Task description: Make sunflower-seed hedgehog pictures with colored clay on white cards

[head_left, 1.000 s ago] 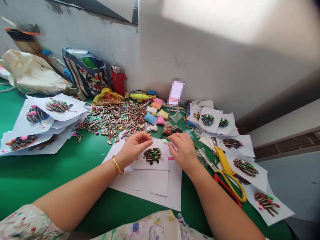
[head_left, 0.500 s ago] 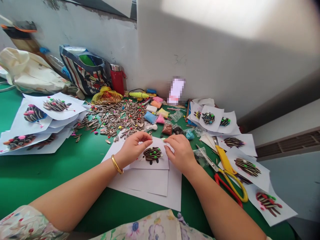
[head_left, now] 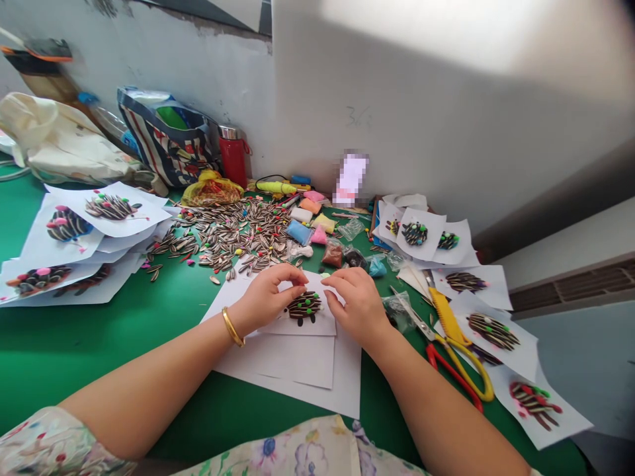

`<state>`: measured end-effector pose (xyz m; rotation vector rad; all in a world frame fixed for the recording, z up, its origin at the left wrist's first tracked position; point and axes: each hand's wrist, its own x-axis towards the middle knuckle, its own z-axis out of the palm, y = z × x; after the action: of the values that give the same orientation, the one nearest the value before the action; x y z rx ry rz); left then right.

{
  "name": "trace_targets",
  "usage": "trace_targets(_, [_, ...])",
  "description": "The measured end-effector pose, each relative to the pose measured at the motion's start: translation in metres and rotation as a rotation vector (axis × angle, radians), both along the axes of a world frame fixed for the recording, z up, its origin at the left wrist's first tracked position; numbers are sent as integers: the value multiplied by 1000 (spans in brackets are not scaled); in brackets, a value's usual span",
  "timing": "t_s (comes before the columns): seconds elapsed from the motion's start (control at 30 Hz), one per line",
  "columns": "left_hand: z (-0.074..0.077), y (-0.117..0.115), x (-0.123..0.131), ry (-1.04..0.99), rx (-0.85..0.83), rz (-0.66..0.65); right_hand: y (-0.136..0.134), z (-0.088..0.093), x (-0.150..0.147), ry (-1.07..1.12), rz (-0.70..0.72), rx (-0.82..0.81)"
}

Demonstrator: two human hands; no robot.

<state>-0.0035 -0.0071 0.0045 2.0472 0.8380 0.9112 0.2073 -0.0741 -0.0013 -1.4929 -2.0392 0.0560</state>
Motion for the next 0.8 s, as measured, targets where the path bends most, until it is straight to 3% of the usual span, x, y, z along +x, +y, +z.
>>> trace_targets(0.47, [-2, 0, -3, 39, 35, -40, -5, 7, -5, 93, 61, 44])
trace_targets(0.8, [0, -7, 1, 140, 213, -227, -13, 13, -22, 318, 200, 141])
